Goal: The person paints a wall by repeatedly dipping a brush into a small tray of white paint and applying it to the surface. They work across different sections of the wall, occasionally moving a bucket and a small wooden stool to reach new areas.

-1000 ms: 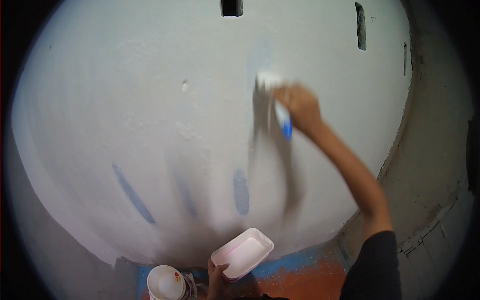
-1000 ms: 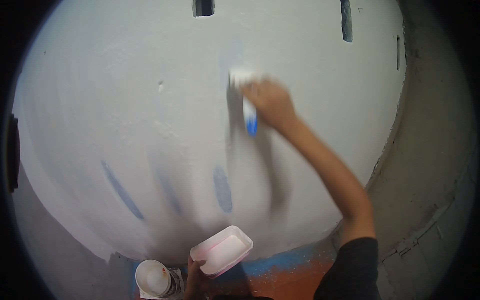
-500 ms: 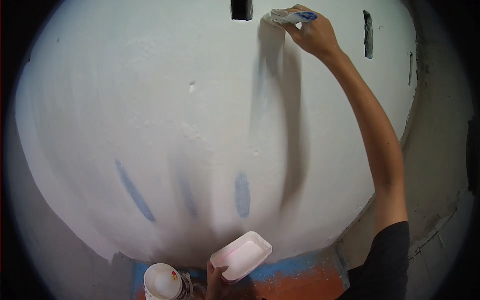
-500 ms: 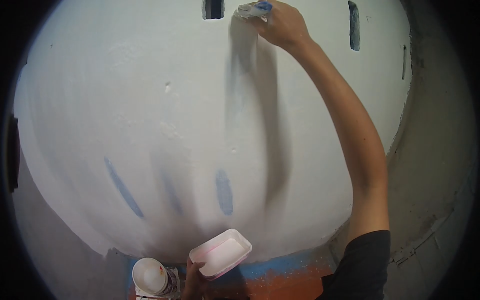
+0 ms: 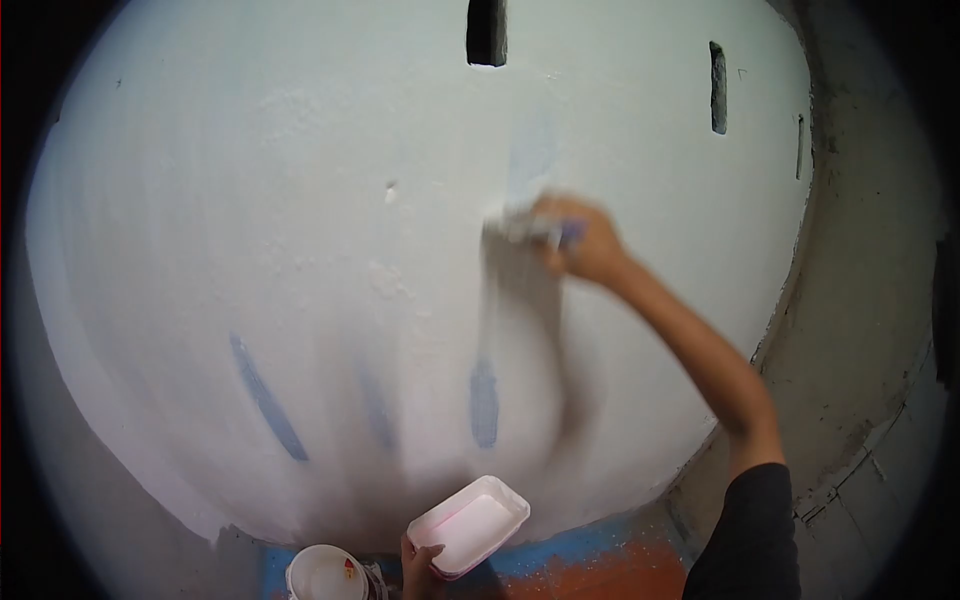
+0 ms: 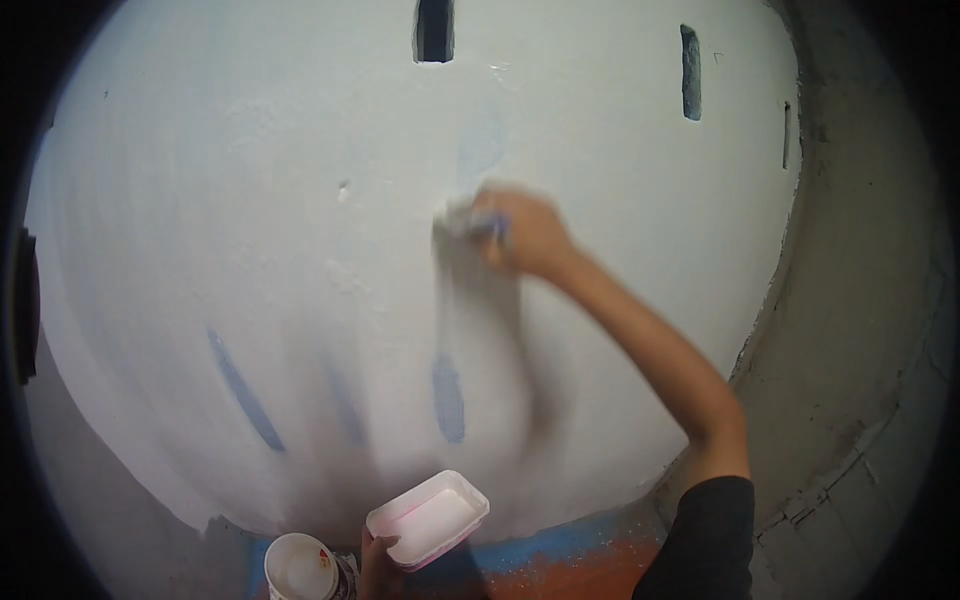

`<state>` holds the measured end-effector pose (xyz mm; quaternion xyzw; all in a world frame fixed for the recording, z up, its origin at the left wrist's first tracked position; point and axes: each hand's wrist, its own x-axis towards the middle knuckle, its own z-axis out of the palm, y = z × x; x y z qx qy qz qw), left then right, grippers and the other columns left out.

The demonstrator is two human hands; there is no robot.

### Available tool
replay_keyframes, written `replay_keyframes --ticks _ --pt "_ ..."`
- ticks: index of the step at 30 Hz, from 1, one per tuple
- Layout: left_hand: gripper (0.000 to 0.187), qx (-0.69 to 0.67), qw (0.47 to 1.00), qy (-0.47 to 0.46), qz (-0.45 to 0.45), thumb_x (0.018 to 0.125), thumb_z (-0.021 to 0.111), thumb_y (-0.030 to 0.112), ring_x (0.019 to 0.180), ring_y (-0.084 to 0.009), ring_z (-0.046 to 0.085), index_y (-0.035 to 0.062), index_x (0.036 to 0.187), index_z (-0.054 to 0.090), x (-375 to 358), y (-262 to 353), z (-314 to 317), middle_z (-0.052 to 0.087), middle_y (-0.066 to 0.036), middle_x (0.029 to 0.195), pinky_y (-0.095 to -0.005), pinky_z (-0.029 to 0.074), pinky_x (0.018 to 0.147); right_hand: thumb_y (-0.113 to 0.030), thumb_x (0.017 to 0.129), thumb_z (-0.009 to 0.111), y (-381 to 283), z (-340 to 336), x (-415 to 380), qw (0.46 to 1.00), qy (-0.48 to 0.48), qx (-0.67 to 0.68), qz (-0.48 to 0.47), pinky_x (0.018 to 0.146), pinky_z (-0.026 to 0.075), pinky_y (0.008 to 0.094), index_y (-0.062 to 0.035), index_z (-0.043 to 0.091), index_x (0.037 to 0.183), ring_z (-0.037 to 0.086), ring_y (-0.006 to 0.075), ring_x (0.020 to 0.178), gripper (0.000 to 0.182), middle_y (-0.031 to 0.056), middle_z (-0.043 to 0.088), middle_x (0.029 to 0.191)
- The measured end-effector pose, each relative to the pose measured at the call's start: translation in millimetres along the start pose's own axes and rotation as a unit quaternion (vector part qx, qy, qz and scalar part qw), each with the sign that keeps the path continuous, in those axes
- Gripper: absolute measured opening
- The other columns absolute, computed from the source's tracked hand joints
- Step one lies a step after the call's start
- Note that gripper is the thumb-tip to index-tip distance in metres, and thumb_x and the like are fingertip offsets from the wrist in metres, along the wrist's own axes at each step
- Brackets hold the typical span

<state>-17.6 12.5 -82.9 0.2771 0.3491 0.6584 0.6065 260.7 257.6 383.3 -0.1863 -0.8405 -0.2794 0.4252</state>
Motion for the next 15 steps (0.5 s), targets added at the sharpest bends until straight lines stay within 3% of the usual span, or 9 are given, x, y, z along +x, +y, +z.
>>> replay_keyframes --ticks 1,2,4,5,7,10,13,15 --pt "0.068 -0.015 1.0 0.006 0.013 0.087 0.061 0.012 0.115 -0.0375 0.062 0.0123 0.149 0.032 1 -5 -1 0.049 -0.02 0.137 -0.0403 0.064 0.072 -0.013 0.07 0.072 8 -28 34 0.998 0.042 0.015 0.039 0.072 0.054 0.0388 -0.017 0.072 0.096 0.066 0.0302 0.083 0.027 0.0074 0.068 0.09" --pt "0.068 -0.029 0.999 0.013 0.026 0.087 0.06 0.012 0.114 -0.0373 0.062 0.0102 0.148 0.032 3 -6 0 0.048 -0.022 0.137 -0.0412 0.064 0.073 -0.016 0.076 0.074 23 -51 67 0.993 0.083 -0.079 0.024 0.068 0.054 0.0367 -0.017 0.072 0.095 0.067 0.0296 0.081 0.018 0.0062 0.069 0.093" --pt "0.067 -0.017 0.999 -0.008 0.049 0.086 0.061 0.013 0.113 -0.0377 0.062 0.0093 0.147 0.033 2 -4 2 0.048 -0.022 0.136 -0.0429 0.064 0.073 -0.02 0.084 0.073 52 -87 116 0.962 0.216 -0.164 -0.042 0.068 0.054 0.0382 -0.0153 0.072 0.099 0.067 0.0304 0.081 0.016 0.0055 0.069 0.093" --pt "0.067 -0.011 0.998 -0.017 0.061 0.086 0.062 0.013 0.113 -0.0379 0.062 0.0088 0.146 0.034 0 -3 3 0.048 -0.022 0.136 -0.0438 0.064 0.073 -0.018 0.084 0.072 34 -105 128 0.953 0.219 -0.21 -0.023 0.071 0.054 0.0388 -0.0126 0.072 0.099 0.066 0.0308 0.086 0.016 0.0067 0.069 0.093" --pt "0.068 -0.007 0.999 -0.004 0.05 0.085 0.062 0.013 0.112 -0.0381 0.062 0.009 0.146 0.033 -2 1 7 0.049 -0.022 0.135 -0.0444 0.064 0.073 -0.016 0.082 0.072 42 -102 127 0.953 0.198 -0.226 -0.045 0.072 0.054 0.0379 -0.0126 0.071 0.104 0.066 0.0299 0.089 0.022 0.0061 0.068 0.098" --pt "0.069 0.004 0.999 0.018 0.035 0.085 0.064 0.014 0.112 -0.0384 0.062 0.0095 0.146 0.033 -8 4 7 0.049 -0.021 0.134 -0.0454 0.064 0.072 -0.011 0.073 0.068 16 -53 55 0.945 0.116 -0.3 -0.067 0.069 0.054 0.0364 -0.0142 0.068 0.113 0.064 0.026 0.085 0.04 0.0046 0.066 0.102" --pt "0.072 0.007 0.999 0.035 0.014 0.084 0.064 0.015 0.112 -0.0388 0.061 0.0102 0.147 0.031 -13 11 13 0.048 -0.021 0.134 -0.0468 0.063 0.071 -0.011 0.075 0.065 -23 13 -44 0.969 0.059 -0.196 -0.138 0.067 0.054 0.0353 -0.0111 0.07 0.11 0.066 0.0234 0.085 0.035 0.0077 0.067 0.105" --pt "0.073 0.031 0.999 0.04 0.0 0.084 0.064 0.015 0.112 -0.0387 0.061 0.011 0.148 0.029 -7 9 7 0.046 -0.021 0.135 -0.0478 0.063 0.072 -0.011 0.073 0.069 -63 33 -82 0.979 -0.077 -0.136 -0.133 0.071 0.055 0.0357 -0.0123 0.069 0.111 0.066 0.0239 0.088 0.038 0.0072 0.067 0.106"
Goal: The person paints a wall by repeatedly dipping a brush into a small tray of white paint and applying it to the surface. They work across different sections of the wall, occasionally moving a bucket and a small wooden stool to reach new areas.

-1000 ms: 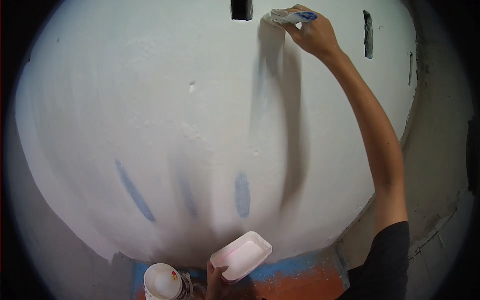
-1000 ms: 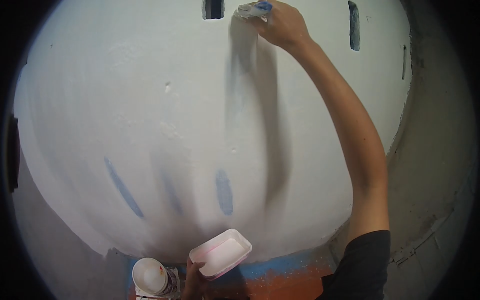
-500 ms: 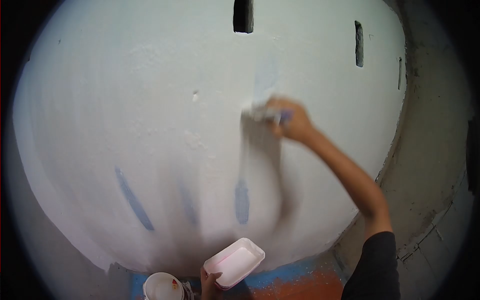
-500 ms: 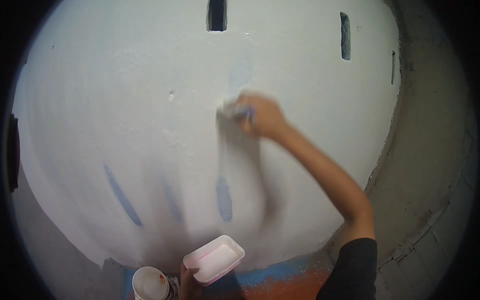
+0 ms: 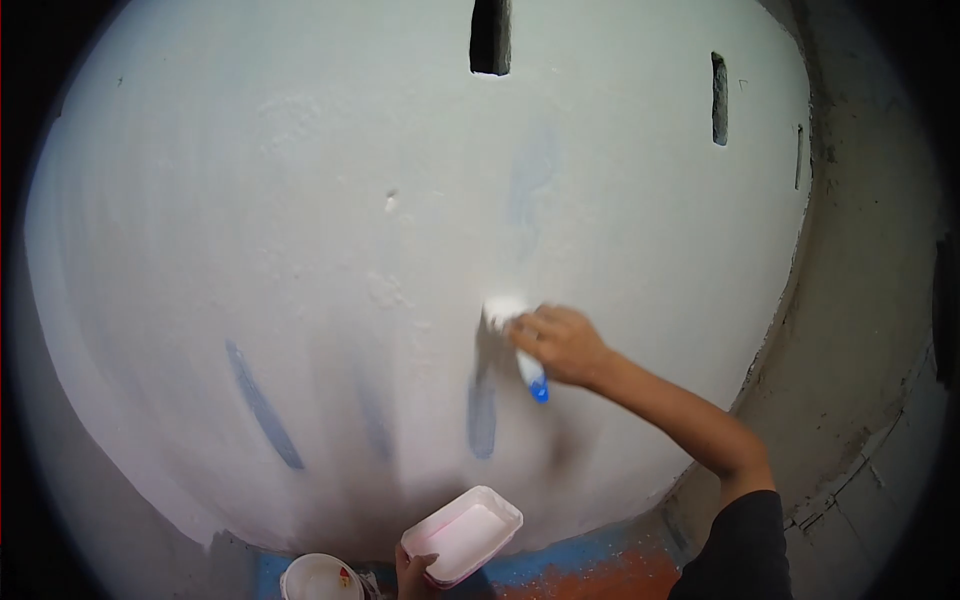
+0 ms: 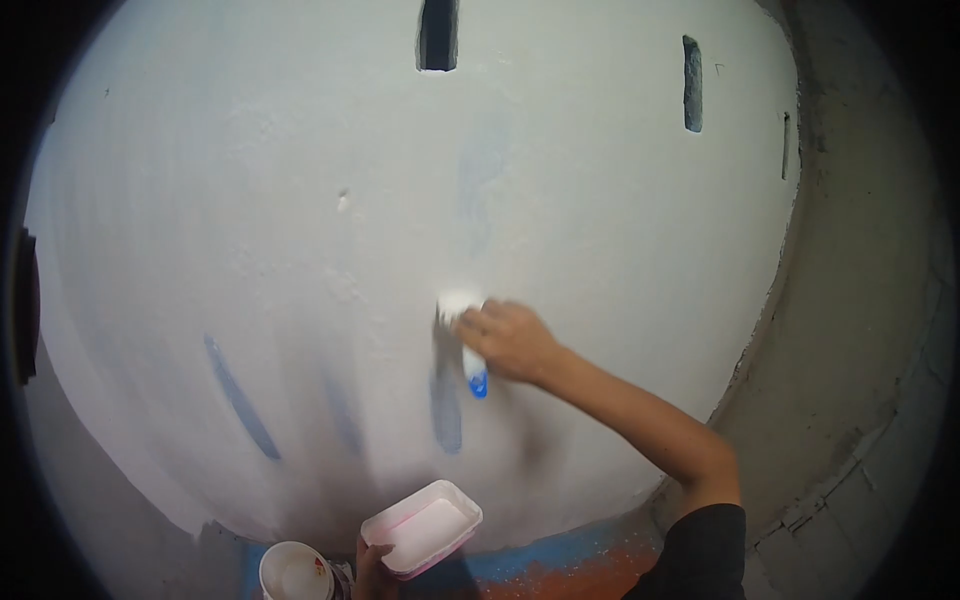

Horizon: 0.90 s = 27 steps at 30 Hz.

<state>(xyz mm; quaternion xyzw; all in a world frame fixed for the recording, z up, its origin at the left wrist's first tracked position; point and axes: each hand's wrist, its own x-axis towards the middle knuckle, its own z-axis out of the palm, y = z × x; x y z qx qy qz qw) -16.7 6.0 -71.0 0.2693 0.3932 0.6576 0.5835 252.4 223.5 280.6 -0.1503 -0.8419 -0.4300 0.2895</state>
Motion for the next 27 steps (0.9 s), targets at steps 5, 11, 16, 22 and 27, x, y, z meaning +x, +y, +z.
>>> replay_keyframes --ticks 5,11,16,22,27 --pt "0.059 -0.095 0.995 -0.01 0.018 0.073 0.062 0.004 0.114 -0.0312 0.059 0.0027 0.129 0.044 -7 38 35 0.056 -0.016 0.122 -0.0472 0.053 0.097 -0.013 0.07 0.07 69 -18 64 0.99 -0.012 0.063 0.128 0.078 0.054 0.0408 -0.0167 0.068 0.104 0.064 0.0311 0.093 0.035 0.0064 0.066 0.103" --pt "0.06 -0.103 0.994 0.022 0.013 0.072 0.063 0.005 0.112 -0.0325 0.061 0.0017 0.128 0.044 -21 35 43 0.056 -0.017 0.121 -0.0478 0.054 0.097 -0.015 0.085 0.066 132 -84 167 0.968 0.21 -0.064 0.122 0.07 0.052 0.0407 -0.0128 0.07 0.105 0.065 0.0295 0.085 0.021 0.0073 0.067 0.093" --pt "0.06 -0.097 0.995 0.016 0.0 0.073 0.063 0.005 0.115 -0.0315 0.059 0.0032 0.13 0.043 -22 44 44 0.055 -0.016 0.122 -0.0477 0.052 0.099 -0.011 0.078 0.064 47 9 80 0.98 0.149 -0.128 0.036 0.062 0.054 0.0366 -0.0136 0.07 0.109 0.066 0.0237 0.079 0.031 0.006 0.067 0.102" --pt "0.061 -0.089 0.995 0.053 -0.008 0.073 0.063 0.005 0.116 -0.0295 0.057 0.0039 0.13 0.043 -29 36 56 0.055 -0.015 0.122 -0.0448 0.05 0.1 -0.012 0.073 0.071 9 6 27 0.996 -0.029 0.081 0.008 0.065 0.056 0.0358 -0.0132 0.069 0.106 0.064 0.0239 0.084 0.033 0.0041 0.064 0.1" --pt "0.061 -0.097 0.995 0.034 0.01 0.073 0.063 0.005 0.117 -0.0285 0.056 0.0039 0.13 0.043 -24 33 48 0.054 -0.014 0.124 -0.0439 0.048 0.102 -0.019 0.077 0.072 135 -54 135 0.985 0.126 0.026 0.115 0.079 0.054 0.0415 -0.0164 0.071 0.105 0.065 0.0299 0.093 0.027 0.0056 0.068 0.1"
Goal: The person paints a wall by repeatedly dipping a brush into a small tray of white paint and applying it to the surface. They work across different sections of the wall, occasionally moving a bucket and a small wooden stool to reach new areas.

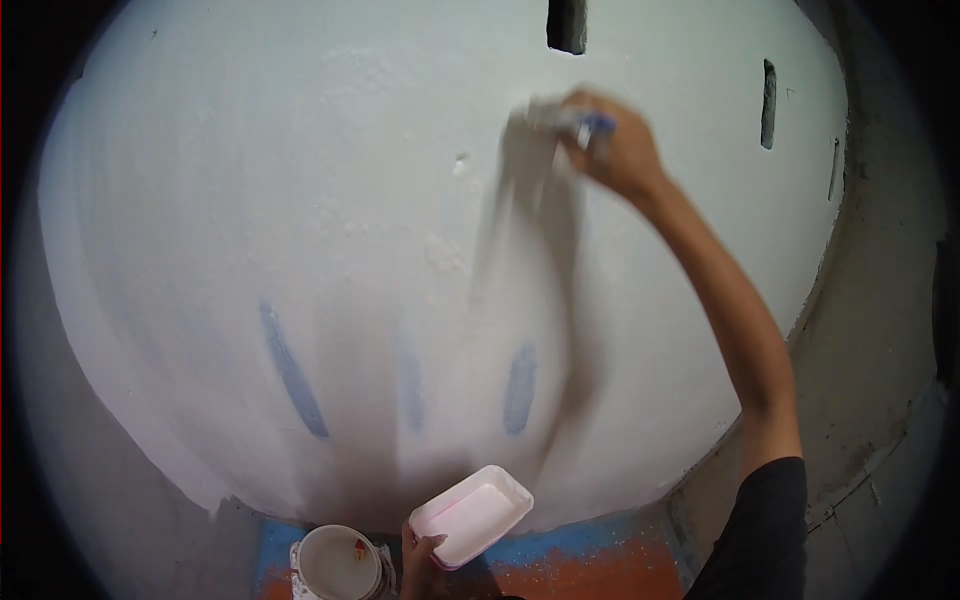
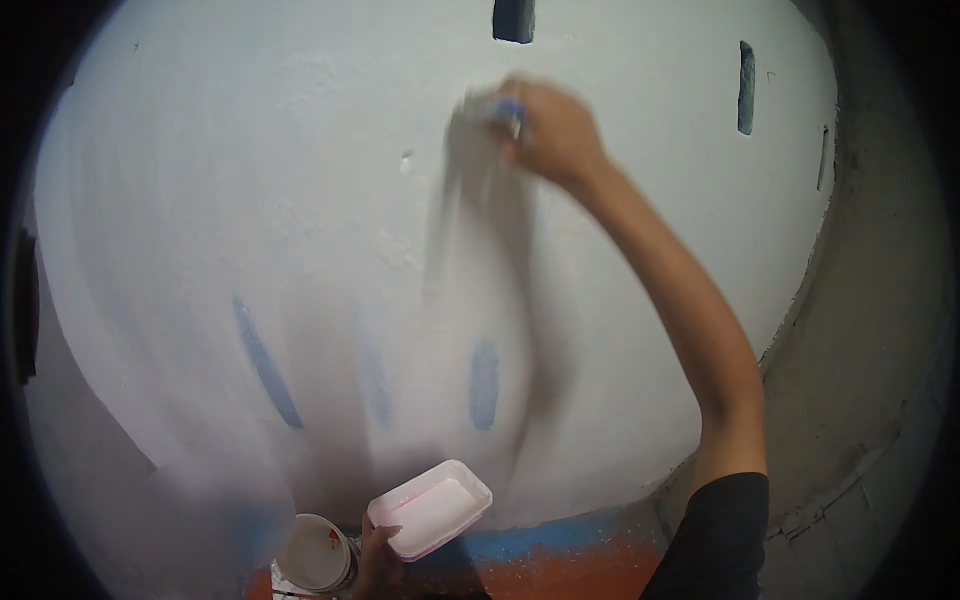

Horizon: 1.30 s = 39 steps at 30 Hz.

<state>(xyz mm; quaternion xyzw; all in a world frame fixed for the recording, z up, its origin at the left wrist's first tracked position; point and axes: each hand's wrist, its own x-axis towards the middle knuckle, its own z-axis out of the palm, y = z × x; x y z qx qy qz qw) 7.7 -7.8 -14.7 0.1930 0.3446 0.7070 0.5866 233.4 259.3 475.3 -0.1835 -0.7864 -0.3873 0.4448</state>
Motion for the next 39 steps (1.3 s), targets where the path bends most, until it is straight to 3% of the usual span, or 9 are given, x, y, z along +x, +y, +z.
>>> replay_keyframes --ticks 5,9,12,15,18,21,28,32,39 --pt "0.061 -0.005 1.0 -0.006 -0.002 0.073 0.063 0.006 0.12 -0.0294 0.056 0.0033 0.131 0.043 -2 7 6 0.054 -0.014 0.126 -0.0445 0.047 0.104 -0.016 0.081 0.068 -4 -1 23 0.988 0.098 -0.106 -0.056 0.077 0.055 0.0402 -0.0159 0.071 0.108 0.065 0.0264 0.092 0.027 0.0036 0.068 0.102" --pt "0.062 -0.009 1.0 -0.008 -0.006 0.074 0.064 0.007 0.121 -0.0304 0.055 0.0023 0.132 0.042 -2 4 5 0.054 -0.016 0.127 -0.0454 0.047 0.104 -0.012 0.08 0.063 -73 54 -106 0.986 0.029 -0.103 -0.13 0.055 0.053 0.0324 -0.0138 0.069 0.11 0.063 0.0212 0.079 0.031 0.0043 0.065 0.099" --pt "0.063 0.002 1.0 -0.001 -0.011 0.073 0.064 0.007 0.122 -0.0309 0.054 0.0019 0.132 0.041 -5 3 6 0.053 -0.016 0.127 -0.0458 0.046 0.104 -0.014 0.078 0.067 -121 52 -169 0.975 -0.189 -0.019 -0.119 0.061 0.055 0.0343 -0.0134 0.069 0.11 0.065 0.025 0.086 0.032 0.0056 0.065 0.099" --pt "0.063 0.008 1.0 -0.005 -0.006 0.073 0.064 0.007 0.122 -0.0312 0.054 0.0019 0.132 0.041 -3 3 8 0.053 -0.016 0.127 -0.046 0.046 0.105 -0.016 0.077 0.069 -78 41 -131 0.983 -0.174 0.044 -0.047 0.069 0.056 0.0377 -0.0152 0.068 0.109 0.064 0.0266 0.093 0.032 0.0051 0.065 0.101" --pt "0.064 0.008 1.0 -0.002 -0.015 0.073 0.064 0.007 0.122 -0.0315 0.054 0.0019 0.132 0.041 -6 16 29 0.053 -0.016 0.127 -0.0463 0.047 0.104 -0.022 0.076 0.074 8 15 -24 0.996 -0.065 0.03 0.062 0.075 0.054 0.0408 -0.0135 0.067 0.1 0.064 0.0327 0.092 0.026 0.0088 0.067 0.098" --pt "0.064 0.011 1.0 -0.004 -0.01 0.073 0.064 0.007 0.122 -0.0315 0.054 0.0023 0.132 0.042 -11 27 45 0.053 -0.016 0.127 -0.0466 0.047 0.104 -0.018 0.081 0.072 43 -12 55 0.99 0.135 -0.05 -0.01 0.071 0.052 0.0419 -0.0123 0.067 0.095 0.064 0.0315 0.084 0.016 0.0073 0.066 0.09" --pt "0.064 0.001 1.0 0.009 -0.013 0.072 0.064 0.008 0.122 -0.0317 0.055 0.0029 0.133 0.043 -13 28 44 0.054 -0.016 0.127 -0.0467 0.048 0.103 -0.012 0.079 0.064 -66 59 -102 0.989 0.033 -0.085 -0.12 0.057 0.053 0.031 -0.0132 0.07 0.105 0.062 0.0189 0.076 0.027 0.0024 0.064 0.097" --pt "0.063 0.008 1.0 0.027 -0.01 0.072 0.063 0.007 0.121 -0.031 0.055 0.0029 0.132 0.044 -18 25 47 0.055 -0.016 0.126 -0.0465 0.048 0.103 -0.011 0.075 0.067 -109 51 -156 0.98 -0.188 0.025 -0.066 0.061 0.055 0.0337 -0.0108 0.068 0.112 0.063 0.0229 0.084 0.037 0.003 0.063 0.1" --pt "0.061 -0.004 1.0 0.023 0.001 0.074 0.063 0.005 0.121 -0.0295 0.055 0.0022 0.132 0.044 -14 28 56 0.055 -0.015 0.126 -0.0446 0.048 0.103 -0.016 0.081 0.069 16 8 23 0.993 0.121 -0.015 0.0 0.072 0.051 0.0419 -0.0151 0.07 0.097 0.062 0.0303 0.083 0.016 0.0055 0.064 0.09"
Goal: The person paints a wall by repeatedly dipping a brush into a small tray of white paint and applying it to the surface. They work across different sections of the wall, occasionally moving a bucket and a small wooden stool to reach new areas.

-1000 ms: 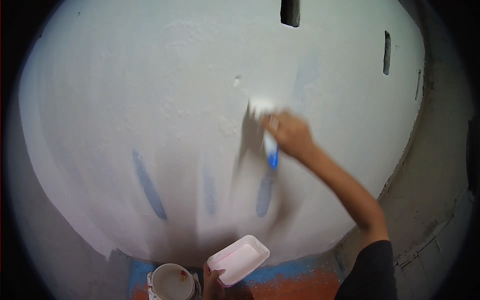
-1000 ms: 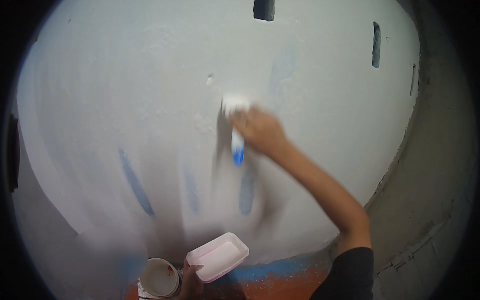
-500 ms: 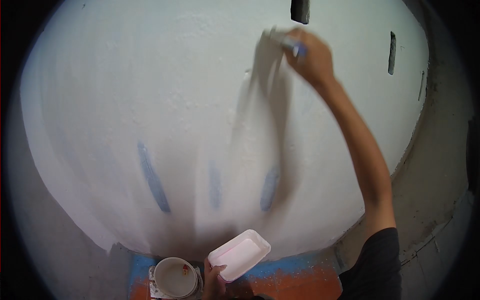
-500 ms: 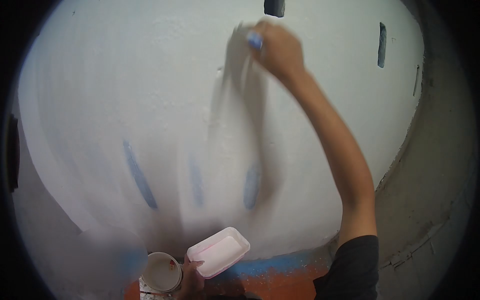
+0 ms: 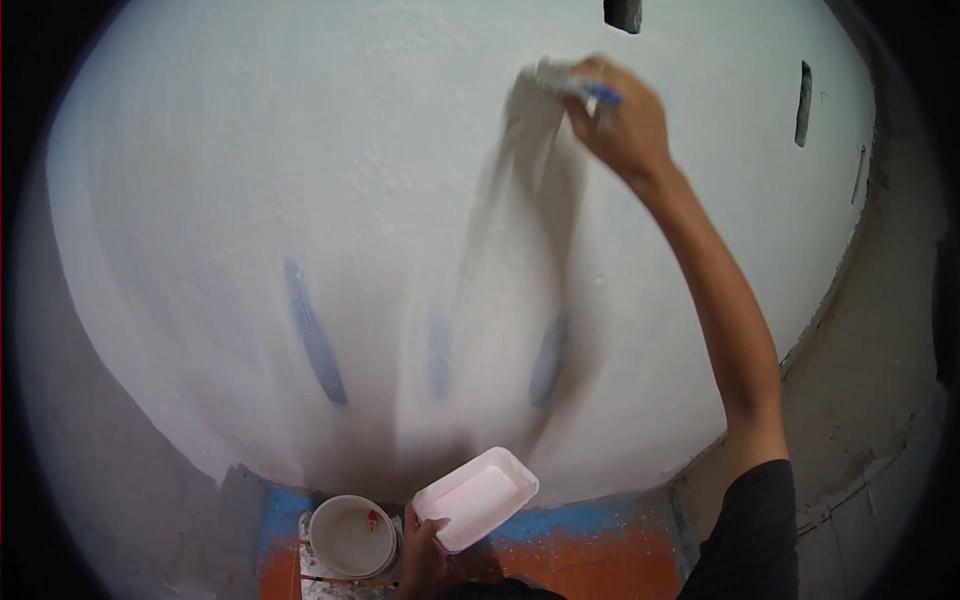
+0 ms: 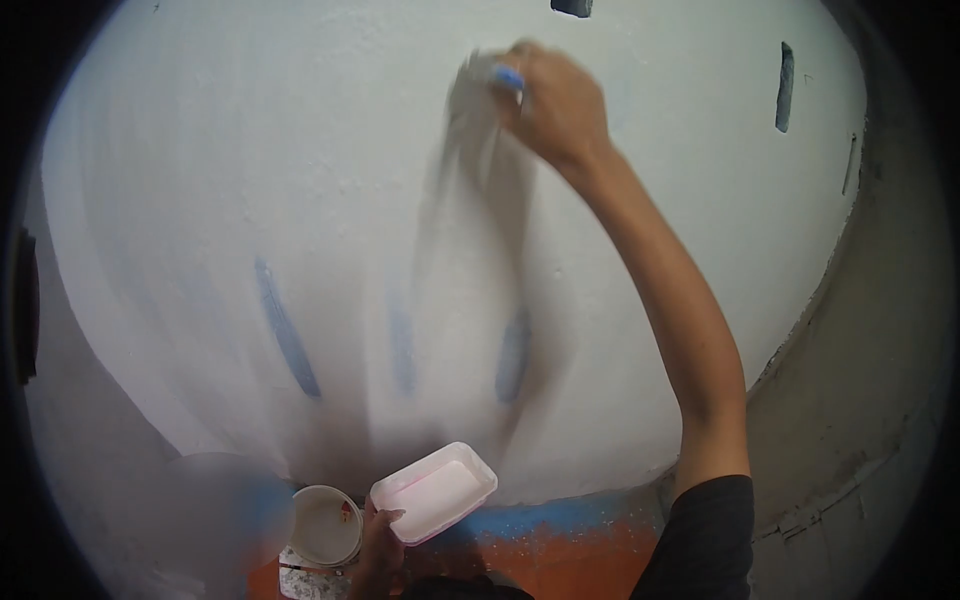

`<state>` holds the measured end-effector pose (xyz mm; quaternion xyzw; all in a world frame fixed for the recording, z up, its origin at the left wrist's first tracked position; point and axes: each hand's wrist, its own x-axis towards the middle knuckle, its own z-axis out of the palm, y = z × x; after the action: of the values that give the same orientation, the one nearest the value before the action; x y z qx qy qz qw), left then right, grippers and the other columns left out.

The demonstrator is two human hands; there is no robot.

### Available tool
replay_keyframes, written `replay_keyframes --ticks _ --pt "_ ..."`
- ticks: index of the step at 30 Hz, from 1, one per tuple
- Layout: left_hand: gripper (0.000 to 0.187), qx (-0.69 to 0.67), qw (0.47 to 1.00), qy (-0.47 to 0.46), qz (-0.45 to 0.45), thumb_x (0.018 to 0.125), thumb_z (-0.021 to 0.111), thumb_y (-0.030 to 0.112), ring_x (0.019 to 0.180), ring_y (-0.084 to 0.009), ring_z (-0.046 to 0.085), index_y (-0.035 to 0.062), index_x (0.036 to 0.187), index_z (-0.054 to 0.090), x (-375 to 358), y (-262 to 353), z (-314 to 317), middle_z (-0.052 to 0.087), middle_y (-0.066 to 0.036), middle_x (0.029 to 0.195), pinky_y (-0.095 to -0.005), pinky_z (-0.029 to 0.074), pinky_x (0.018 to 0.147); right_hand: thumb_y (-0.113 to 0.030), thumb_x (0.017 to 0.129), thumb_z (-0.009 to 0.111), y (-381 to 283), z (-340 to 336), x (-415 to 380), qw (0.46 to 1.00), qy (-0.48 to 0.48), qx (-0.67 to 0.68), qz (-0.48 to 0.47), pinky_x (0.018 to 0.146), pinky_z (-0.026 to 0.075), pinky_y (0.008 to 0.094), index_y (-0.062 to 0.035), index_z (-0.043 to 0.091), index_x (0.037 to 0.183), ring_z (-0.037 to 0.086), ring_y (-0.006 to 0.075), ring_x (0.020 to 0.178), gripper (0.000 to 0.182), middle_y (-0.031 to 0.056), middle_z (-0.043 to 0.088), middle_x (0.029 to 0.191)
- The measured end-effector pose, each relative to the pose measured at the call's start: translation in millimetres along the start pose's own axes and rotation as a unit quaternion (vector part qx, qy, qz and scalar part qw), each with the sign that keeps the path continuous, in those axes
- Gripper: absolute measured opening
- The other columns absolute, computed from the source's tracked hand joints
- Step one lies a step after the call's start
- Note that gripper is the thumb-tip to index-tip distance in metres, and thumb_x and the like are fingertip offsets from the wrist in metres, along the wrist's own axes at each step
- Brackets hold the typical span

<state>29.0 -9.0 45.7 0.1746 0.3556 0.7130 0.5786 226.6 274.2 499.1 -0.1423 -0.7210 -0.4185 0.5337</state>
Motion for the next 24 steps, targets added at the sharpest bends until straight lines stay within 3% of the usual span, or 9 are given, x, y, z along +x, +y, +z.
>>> replay_keyframes --ticks 1,4,7,10,14,18,20,22,24 --pt "0.062 -0.005 1.0 -0.001 -0.001 0.074 0.064 0.004 0.12 -0.0291 0.055 0.0015 0.132 0.043 3 -2 -2 0.054 -0.015 0.126 -0.0442 0.047 0.104 -0.019 0.084 0.068 -5 -5 16 0.999 -0.012 -0.031 0.035 0.072 0.052 0.0408 -0.0154 0.07 0.1 0.063 0.0292 0.083 0.016 0.0046 0.065 0.092" --pt "0.061 -0.016 1.0 -0.009 -0.002 0.075 0.064 0.003 0.12 -0.0285 0.055 0.001 0.132 0.043 1 -3 -2 0.054 -0.015 0.126 -0.0434 0.047 0.104 -0.017 0.083 0.067 -28 3 -17 0.997 -0.008 -0.077 -0.011 0.066 0.053 0.0384 -0.0142 0.07 0.102 0.064 0.026 0.082 0.019 0.0038 0.065 0.094" --pt "0.061 -0.015 1.0 0.002 -0.002 0.075 0.064 0.002 0.12 -0.0281 0.056 0.0011 0.132 0.043 0 -2 -1 0.055 -0.015 0.126 -0.0424 0.047 0.104 -0.013 0.077 0.064 -87 18 -117 0.986 -0.098 -0.086 -0.103 0.055 0.052 0.0315 -0.0117 0.069 0.105 0.063 0.0191 0.08 0.029 0.0032 0.064 0.097" --pt "0.061 -0.01 1.0 0.012 0.006 0.075 0.063 0.001 0.119 -0.0277 0.057 0.0011 0.132 0.044 -5 -3 -2 0.055 -0.014 0.126 -0.0411 0.048 0.103 -0.009 0.076 0.067 -132 10 -176 0.963 -0.25 0.009 -0.1 0.058 0.053 0.0318 -0.016 0.07 0.1 0.064 0.0204 0.078 0.024 0.004 0.066 0.097" --pt "0.06 0.0 1.0 0.022 0.01 0.075 0.062 0.0 0.118 -0.0272 0.057 0.0013 0.132 0.044 -6 0 2 0.056 -0.014 0.125 -0.0402 0.048 0.103 -0.015 0.074 0.072 -71 6 -104 0.955 -0.278 0.056 0.085 0.077 0.054 0.0401 -0.0156 0.069 0.1 0.064 0.0297 0.09 0.026 0.0045 0.067 0.101" --pt "0.06 -0.005 1.0 0.009 0.01 0.074 0.062 0.0 0.117 -0.0272 0.057 0.0013 0.132 0.044 -3 1 0 0.056 -0.014 0.124 -0.0405 0.048 0.102 -0.013 0.084 0.069 -8 -8 3 0.999 -0.014 -0.038 0.001 0.069 0.053 0.0372 -0.0119 0.07 0.097 0.066 0.03 0.08 0.013 0.0061 0.068 0.092" --pt "0.06 -0.007 1.0 0.009 0.014 0.074 0.062 0.0 0.116 -0.0273 0.058 0.0013 0.132 0.044 1 3 -1 0.056 -0.014 0.123 -0.0406 0.049 0.102 -0.012 0.085 0.068 -17 -9 9 0.996 -0.002 -0.066 0.054 0.07 0.053 0.038 -0.0111 0.071 0.099 0.065 0.0314 0.081 0.015 0.0061 0.068 0.093" --pt "0.06 -0.007 1.0 0.009 0.018 0.074 0.062 -0.001 0.116 -0.0274 0.058 0.0019 0.132 0.044 2 1 -5 0.056 -0.014 0.123 -0.0411 0.049 0.101 -0.01 0.079 0.064 -39 1 -34 0.995 -0.008 -0.099 0.012 0.063 0.053 0.0379 -0.0172 0.07 0.106 0.063 0.0269 0.08 0.028 0.0031 0.065 0.096" --pt "0.06 -0.002 1.0 0.011 0.023 0.074 0.061 -0.001 0.115 -0.0273 0.058 0.0023 0.132 0.044 -2 5 3 0.056 -0.014 0.122 -0.0413 0.05 0.1 -0.01 0.076 0.064 -68 15 -107 0.992 -0.039 -0.11 -0.057 0.054 0.051 0.0319 -0.0143 0.068 0.107 0.063 0.0212 0.081 0.031 0.0029 0.066 0.102"
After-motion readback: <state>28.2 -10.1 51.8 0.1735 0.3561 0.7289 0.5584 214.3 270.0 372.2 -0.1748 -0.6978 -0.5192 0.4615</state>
